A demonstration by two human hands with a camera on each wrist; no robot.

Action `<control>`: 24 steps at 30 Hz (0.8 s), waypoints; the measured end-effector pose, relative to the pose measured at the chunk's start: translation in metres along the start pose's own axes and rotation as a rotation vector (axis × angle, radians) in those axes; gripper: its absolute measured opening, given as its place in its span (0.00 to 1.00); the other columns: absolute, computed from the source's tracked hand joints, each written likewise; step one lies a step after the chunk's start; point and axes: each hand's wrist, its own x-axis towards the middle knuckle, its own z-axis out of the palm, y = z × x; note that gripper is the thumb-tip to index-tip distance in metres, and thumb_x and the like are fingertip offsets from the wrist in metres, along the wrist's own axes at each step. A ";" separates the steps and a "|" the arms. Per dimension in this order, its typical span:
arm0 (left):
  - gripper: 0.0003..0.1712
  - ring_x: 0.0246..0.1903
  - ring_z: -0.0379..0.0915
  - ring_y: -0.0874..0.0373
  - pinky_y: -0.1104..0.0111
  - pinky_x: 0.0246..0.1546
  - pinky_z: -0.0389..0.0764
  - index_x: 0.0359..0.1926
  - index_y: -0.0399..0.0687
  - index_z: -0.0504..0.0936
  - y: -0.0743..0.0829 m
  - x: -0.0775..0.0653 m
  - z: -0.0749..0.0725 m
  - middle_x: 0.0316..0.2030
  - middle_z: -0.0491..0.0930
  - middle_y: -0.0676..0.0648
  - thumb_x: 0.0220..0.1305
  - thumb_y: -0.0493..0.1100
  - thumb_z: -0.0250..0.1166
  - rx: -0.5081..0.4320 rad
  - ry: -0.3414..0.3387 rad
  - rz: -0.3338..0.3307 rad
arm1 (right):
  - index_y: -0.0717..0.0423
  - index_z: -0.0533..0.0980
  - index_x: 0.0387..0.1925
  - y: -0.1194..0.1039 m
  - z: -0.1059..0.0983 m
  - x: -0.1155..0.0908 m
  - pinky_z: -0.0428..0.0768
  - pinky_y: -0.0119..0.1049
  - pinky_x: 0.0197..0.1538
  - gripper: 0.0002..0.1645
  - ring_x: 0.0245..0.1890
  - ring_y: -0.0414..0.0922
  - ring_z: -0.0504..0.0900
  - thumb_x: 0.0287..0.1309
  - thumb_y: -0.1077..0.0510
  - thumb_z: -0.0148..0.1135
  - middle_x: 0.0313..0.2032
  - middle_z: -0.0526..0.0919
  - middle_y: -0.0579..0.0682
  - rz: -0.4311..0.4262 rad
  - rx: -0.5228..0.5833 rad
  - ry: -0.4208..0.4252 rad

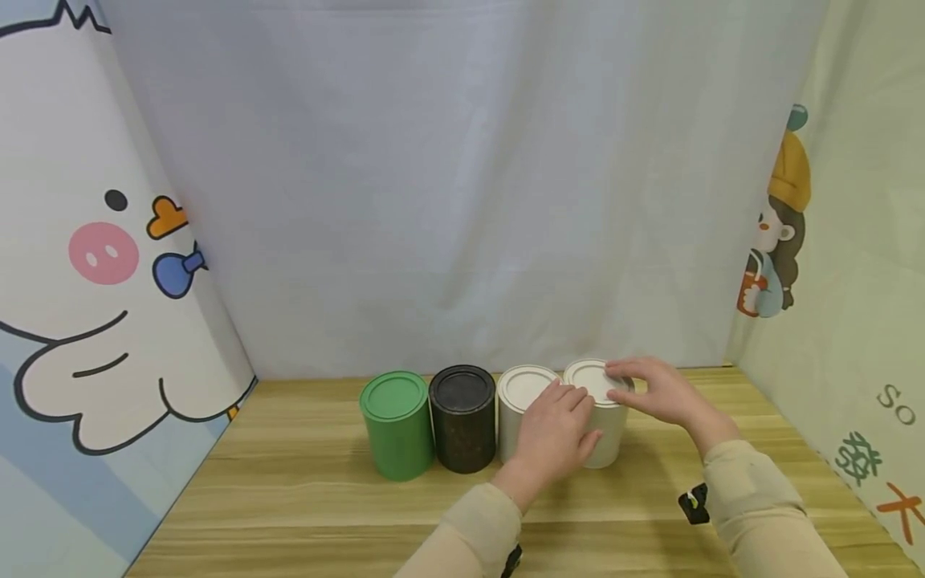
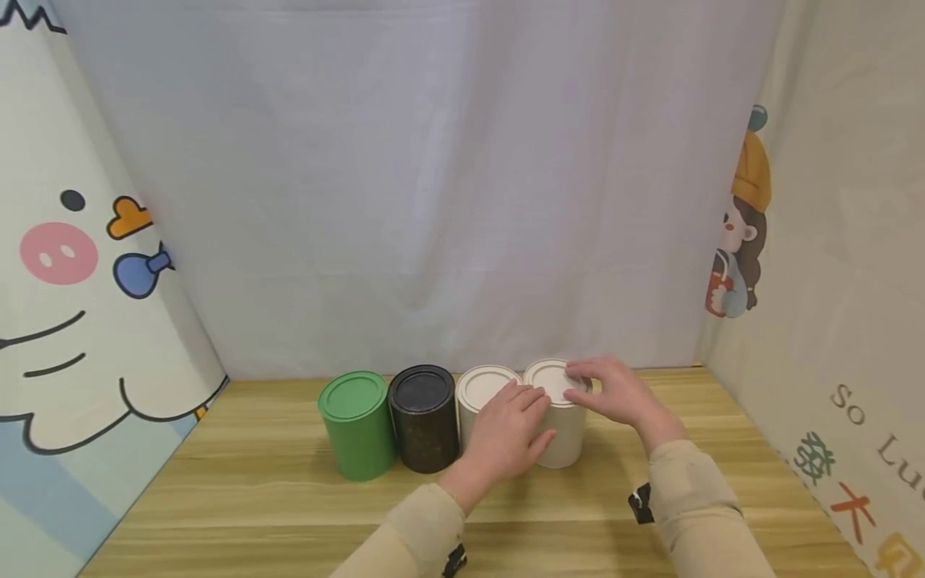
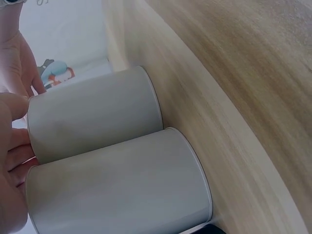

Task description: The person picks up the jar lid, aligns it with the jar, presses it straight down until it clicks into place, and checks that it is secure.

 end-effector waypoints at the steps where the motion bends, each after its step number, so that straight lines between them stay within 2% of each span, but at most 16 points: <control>1: 0.24 0.57 0.73 0.60 0.64 0.69 0.61 0.54 0.53 0.83 0.000 0.000 0.000 0.54 0.80 0.55 0.66 0.61 0.63 0.004 -0.003 0.002 | 0.67 0.80 0.54 0.000 0.000 0.000 0.71 0.63 0.59 0.25 0.57 0.65 0.75 0.60 0.54 0.69 0.56 0.80 0.62 0.001 0.003 0.004; 9: 0.23 0.56 0.73 0.60 0.65 0.68 0.63 0.52 0.53 0.83 -0.003 0.004 -0.004 0.53 0.80 0.54 0.66 0.62 0.63 -0.006 -0.022 0.006 | 0.67 0.79 0.55 0.002 0.001 -0.001 0.71 0.63 0.59 0.25 0.57 0.65 0.74 0.61 0.55 0.68 0.56 0.80 0.63 -0.018 0.016 0.017; 19: 0.22 0.59 0.71 0.61 0.68 0.69 0.59 0.49 0.56 0.85 -0.016 0.011 -0.011 0.56 0.79 0.55 0.69 0.63 0.59 0.001 -0.126 -0.041 | 0.66 0.78 0.57 -0.006 0.004 -0.001 0.69 0.65 0.59 0.29 0.58 0.65 0.72 0.59 0.53 0.70 0.58 0.78 0.63 -0.016 -0.001 0.028; 24: 0.23 0.60 0.70 0.62 0.69 0.69 0.58 0.52 0.55 0.83 -0.019 0.012 -0.009 0.56 0.79 0.56 0.68 0.64 0.59 -0.009 -0.164 -0.021 | 0.65 0.77 0.58 -0.005 0.007 -0.001 0.70 0.64 0.58 0.30 0.58 0.65 0.72 0.59 0.52 0.70 0.58 0.78 0.63 -0.021 0.004 0.029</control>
